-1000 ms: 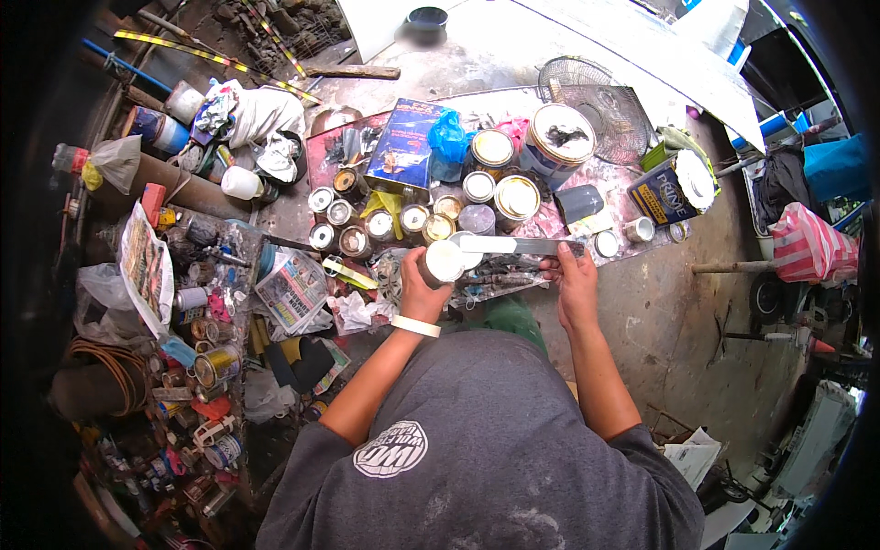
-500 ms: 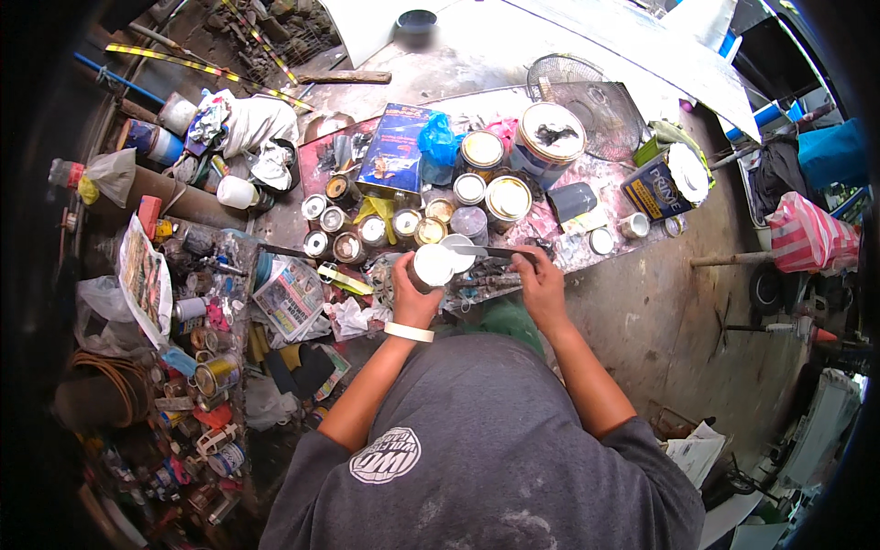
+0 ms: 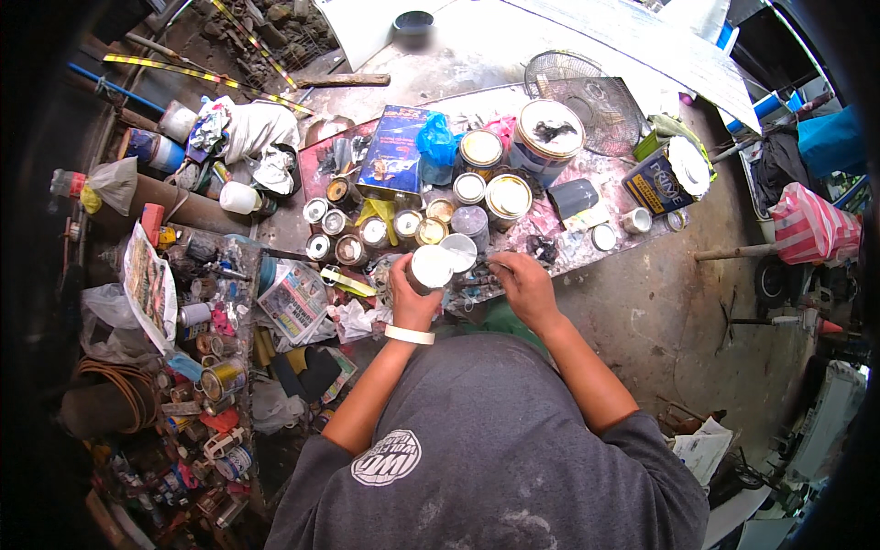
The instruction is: The person mixes white paint in a small metal cup by pouring liquid from a can and using a flat metal tool to stir and scrape the sides.
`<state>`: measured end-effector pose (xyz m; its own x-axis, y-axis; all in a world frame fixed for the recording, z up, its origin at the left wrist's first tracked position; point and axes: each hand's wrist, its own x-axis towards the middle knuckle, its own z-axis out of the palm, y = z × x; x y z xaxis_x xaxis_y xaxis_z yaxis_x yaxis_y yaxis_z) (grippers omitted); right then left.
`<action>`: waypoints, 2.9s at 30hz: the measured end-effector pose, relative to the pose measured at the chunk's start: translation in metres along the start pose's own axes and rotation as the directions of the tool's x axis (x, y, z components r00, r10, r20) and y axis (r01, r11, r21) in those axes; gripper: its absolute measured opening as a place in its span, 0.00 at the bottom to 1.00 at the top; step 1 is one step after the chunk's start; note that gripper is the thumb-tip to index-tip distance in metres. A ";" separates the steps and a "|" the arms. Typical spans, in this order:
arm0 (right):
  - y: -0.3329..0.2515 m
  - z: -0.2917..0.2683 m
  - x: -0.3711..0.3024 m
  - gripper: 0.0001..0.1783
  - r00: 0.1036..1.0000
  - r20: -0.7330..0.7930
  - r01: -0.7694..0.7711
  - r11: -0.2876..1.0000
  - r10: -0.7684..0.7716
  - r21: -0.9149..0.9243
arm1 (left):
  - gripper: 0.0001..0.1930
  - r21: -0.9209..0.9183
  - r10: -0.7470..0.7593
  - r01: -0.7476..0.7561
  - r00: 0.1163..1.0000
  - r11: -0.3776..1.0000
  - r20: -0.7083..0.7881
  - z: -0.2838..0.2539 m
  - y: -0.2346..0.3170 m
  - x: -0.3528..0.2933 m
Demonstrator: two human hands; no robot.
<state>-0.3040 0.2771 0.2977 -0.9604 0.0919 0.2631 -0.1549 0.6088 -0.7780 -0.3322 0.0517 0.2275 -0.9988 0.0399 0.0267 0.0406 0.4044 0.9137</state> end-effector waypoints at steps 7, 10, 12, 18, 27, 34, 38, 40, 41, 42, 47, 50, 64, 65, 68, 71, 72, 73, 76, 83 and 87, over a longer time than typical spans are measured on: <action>0.046 0.010 -0.016 0.11 0.765 0.009 -0.528 0.619 0.644 0.582 | 0.41 0.011 -0.001 0.001 1.000 1.000 0.002 -0.001 0.003 0.001; 0.059 0.003 -0.021 0.11 0.577 0.158 -0.602 0.287 0.801 0.745 | 0.41 0.035 0.014 -0.014 1.000 0.999 -0.005 -0.001 0.003 0.001; 0.061 -0.003 -0.024 0.09 0.473 0.239 -0.610 0.120 0.848 0.783 | 0.40 0.053 0.019 -0.018 1.000 0.998 -0.009 -0.001 0.001 0.000; 0.034 -0.030 -0.018 0.09 0.620 0.219 -0.496 0.160 0.754 0.853 | 0.40 0.085 0.070 -0.070 0.998 0.994 0.001 0.002 0.003 0.003; -0.056 -0.040 0.000 0.08 0.985 -0.072 -0.120 0.917 0.159 0.382 | 0.41 0.182 0.409 -0.404 0.912 0.896 0.011 -0.008 0.062 0.014; -0.038 -0.026 -0.003 0.11 0.868 0.016 -0.409 0.697 0.496 0.589 | 0.41 0.297 0.488 -0.484 0.870 0.823 0.066 -0.013 0.073 0.011; -0.006 -0.017 -0.007 0.11 0.718 0.232 -0.560 0.347 0.656 0.753 | 0.41 0.372 0.503 -0.505 0.857 0.778 0.111 -0.012 0.068 0.009; -0.002 -0.013 -0.010 0.10 0.663 0.279 -0.589 0.254 0.694 0.767 | 0.41 0.344 0.474 -0.482 0.873 0.806 0.114 -0.012 0.068 0.008; -0.001 -0.012 -0.011 0.10 0.635 0.303 -0.601 0.207 0.711 0.772 | 0.41 0.311 0.447 -0.458 0.888 0.833 0.109 -0.013 0.069 0.008; -0.001 -0.012 -0.011 0.10 0.633 0.310 -0.600 0.196 0.709 0.776 | 0.41 0.276 0.420 -0.431 0.902 0.859 0.103 -0.013 0.069 0.007; -0.002 -0.021 -0.010 0.12 0.675 0.286 -0.564 0.226 0.680 0.794 | 0.41 0.114 0.248 -0.248 0.969 0.962 0.017 -0.003 0.047 0.006; -0.001 -0.029 -0.005 0.11 0.679 0.263 -0.561 0.254 0.686 0.788 | 0.41 0.061 0.132 -0.133 0.991 0.989 0.017 0.000 0.036 0.004; 0.028 -0.026 -0.003 0.12 0.750 0.080 -0.501 0.484 0.657 0.718 | 0.41 0.055 -0.037 0.038 0.999 0.998 -0.007 0.006 0.003 0.000; 0.028 -0.024 -0.003 0.12 0.753 0.065 -0.501 0.508 0.654 0.700 | 0.41 0.069 -0.036 0.037 0.999 0.997 -0.007 0.005 0.003 0.000; 0.022 -0.019 -0.002 0.13 0.803 0.028 -0.485 0.626 0.595 0.610 | 0.40 -0.024 -0.063 0.062 0.998 0.998 -0.024 0.005 -0.006 -0.001; 0.026 -0.012 -0.006 0.13 0.848 0.017 -0.450 0.702 0.530 0.552 | 0.40 -0.118 -0.088 0.085 0.996 0.989 -0.021 0.004 -0.010 -0.001; 0.024 -0.011 -0.007 0.11 0.863 0.013 -0.428 0.718 0.505 0.549 | 0.40 -0.135 -0.094 0.091 0.995 0.987 -0.019 0.003 -0.009 -0.001; 0.022 -0.009 -0.007 0.10 0.881 0.012 -0.411 0.752 0.473 0.515 | 0.40 -0.113 -0.083 0.081 0.996 0.990 -0.019 0.002 -0.008 -0.001; 0.015 -0.008 -0.006 0.08 0.931 0.009 -0.341 0.865 0.364 0.369 | 0.41 -0.054 -0.051 0.050 0.999 0.997 -0.017 -0.003 -0.002 -0.002; 0.002 -0.005 0.002 0.09 0.999 -0.001 0.035 0.999 -0.035 0.012 | 0.42 -0.151 -0.059 0.060 0.998 0.987 0.012 -0.005 -0.009 -0.001; 0.003 0.000 0.002 0.10 0.992 0.025 0.125 0.990 -0.124 -0.059 | 0.42 -0.168 -0.046 0.046 0.999 0.985 0.001 -0.004 -0.005 -0.002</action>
<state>-0.3065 0.2788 0.2961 -0.9394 -0.0039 0.3428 -0.2596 0.6610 -0.7040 -0.3305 0.0458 0.2245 -0.9996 0.0223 -0.0160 -0.0100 0.2467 0.9691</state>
